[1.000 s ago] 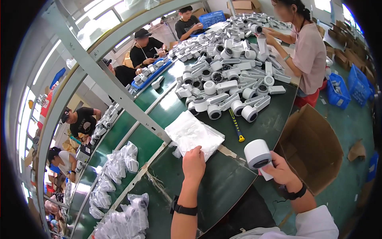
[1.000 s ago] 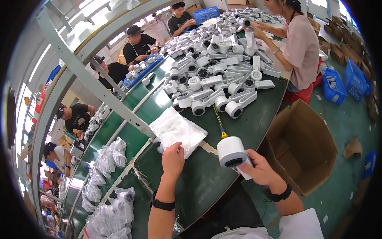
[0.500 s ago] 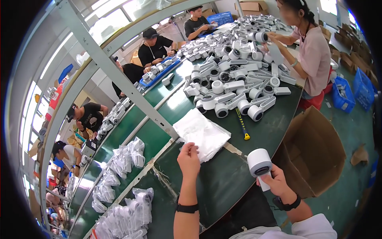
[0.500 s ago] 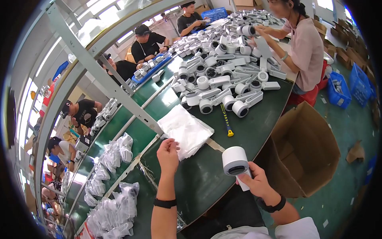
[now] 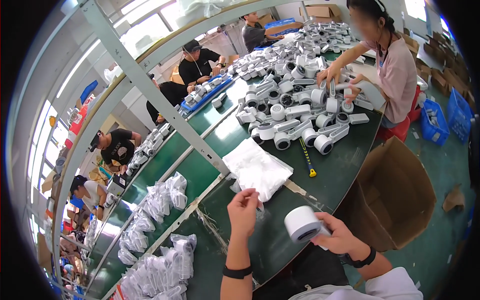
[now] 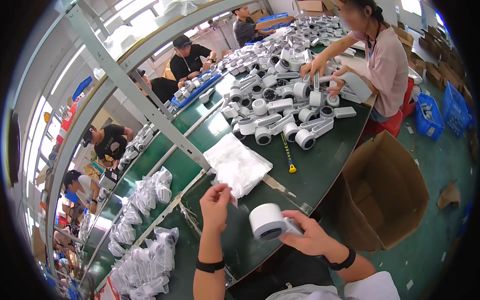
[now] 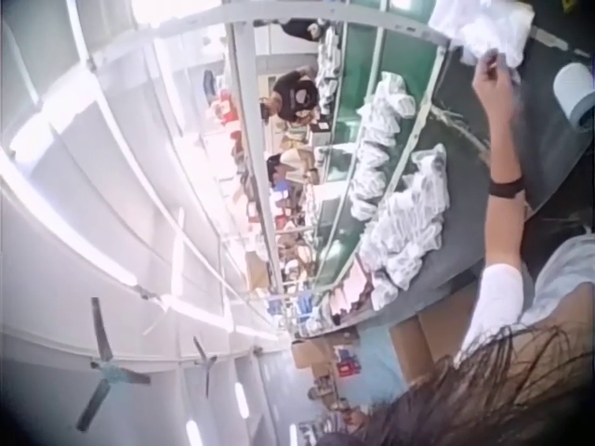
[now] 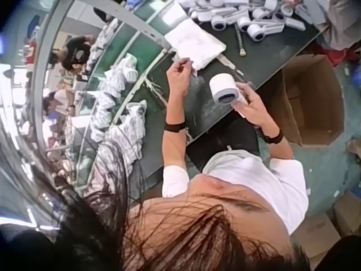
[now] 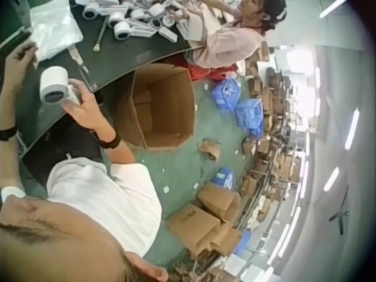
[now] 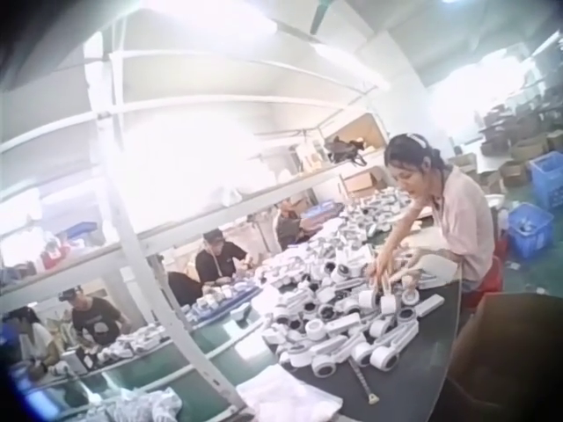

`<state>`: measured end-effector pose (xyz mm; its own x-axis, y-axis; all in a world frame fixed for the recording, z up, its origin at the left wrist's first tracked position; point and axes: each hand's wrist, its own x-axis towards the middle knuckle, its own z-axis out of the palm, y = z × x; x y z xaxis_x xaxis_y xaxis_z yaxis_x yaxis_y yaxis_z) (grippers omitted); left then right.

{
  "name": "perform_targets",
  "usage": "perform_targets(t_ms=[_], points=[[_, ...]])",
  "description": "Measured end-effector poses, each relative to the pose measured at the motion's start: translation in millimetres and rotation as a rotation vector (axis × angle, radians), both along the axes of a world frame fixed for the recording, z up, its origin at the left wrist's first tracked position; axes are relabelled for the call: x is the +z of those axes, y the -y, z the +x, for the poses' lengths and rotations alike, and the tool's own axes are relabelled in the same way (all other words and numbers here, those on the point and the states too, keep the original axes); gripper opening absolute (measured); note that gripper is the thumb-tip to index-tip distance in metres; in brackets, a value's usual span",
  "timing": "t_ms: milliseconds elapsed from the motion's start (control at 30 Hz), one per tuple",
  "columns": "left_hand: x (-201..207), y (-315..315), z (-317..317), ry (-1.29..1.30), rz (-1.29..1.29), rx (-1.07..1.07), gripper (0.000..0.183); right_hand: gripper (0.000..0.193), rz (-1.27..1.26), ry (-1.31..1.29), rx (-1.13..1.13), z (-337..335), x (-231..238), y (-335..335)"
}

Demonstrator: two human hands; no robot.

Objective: Bagging and boxing electronic components on an assembly line.

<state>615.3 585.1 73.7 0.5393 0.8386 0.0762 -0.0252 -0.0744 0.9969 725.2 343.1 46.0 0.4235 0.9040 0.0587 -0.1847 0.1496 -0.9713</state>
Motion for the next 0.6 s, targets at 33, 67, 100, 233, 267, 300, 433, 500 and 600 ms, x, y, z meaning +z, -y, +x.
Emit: perform_targets(t_ms=[33, 67, 100, 233, 267, 300, 433, 500, 600], points=[[-4.8, 5.3, -2.6, -0.016, 0.027, -0.010, 0.015, 0.056, -0.054, 0.098, 0.049, -0.3, 9.6, -3.5], [-9.0, 11.5, -7.5, -0.032, 0.050, -0.018, 0.014, 0.061, -0.111, 0.196, 0.101, -2.7, 20.4, -6.6], [-10.9, 18.4, -7.6, -0.031, 0.048, -0.033, 0.013, 0.070, -0.164, 0.243, 0.128, -2.2, 28.4, -10.9], [-9.7, 39.7, -15.1, -0.067, -0.020, -0.086, 0.012, 0.073, -0.319, 0.368, 0.181, 0.1, 38.8, -18.3], [-12.1, 41.6, -17.3, -0.036, -0.056, -0.083, 0.012, 0.076, -0.279, 0.354, 0.190, 0.8, 31.1, -18.3], [-13.9, 43.5, -19.8, -0.005, -0.092, -0.080, 0.013, 0.080, -0.239, 0.339, 0.199, 1.0, 26.3, -18.2], [-13.7, 51.0, -26.3, 0.005, -0.236, -0.216, 0.015, 0.082, -0.338, 0.294, 0.321, 7.2, 26.4, -22.7], [-18.0, 52.5, -29.7, 0.046, -0.282, -0.247, 0.016, 0.076, -0.275, 0.232, 0.362, 9.2, 15.9, -26.9], [-16.0, 58.4, -34.7, 0.124, -0.400, -0.322, 0.019, 0.069, -0.281, -0.041, 0.541, 19.4, 6.6, -32.8]])
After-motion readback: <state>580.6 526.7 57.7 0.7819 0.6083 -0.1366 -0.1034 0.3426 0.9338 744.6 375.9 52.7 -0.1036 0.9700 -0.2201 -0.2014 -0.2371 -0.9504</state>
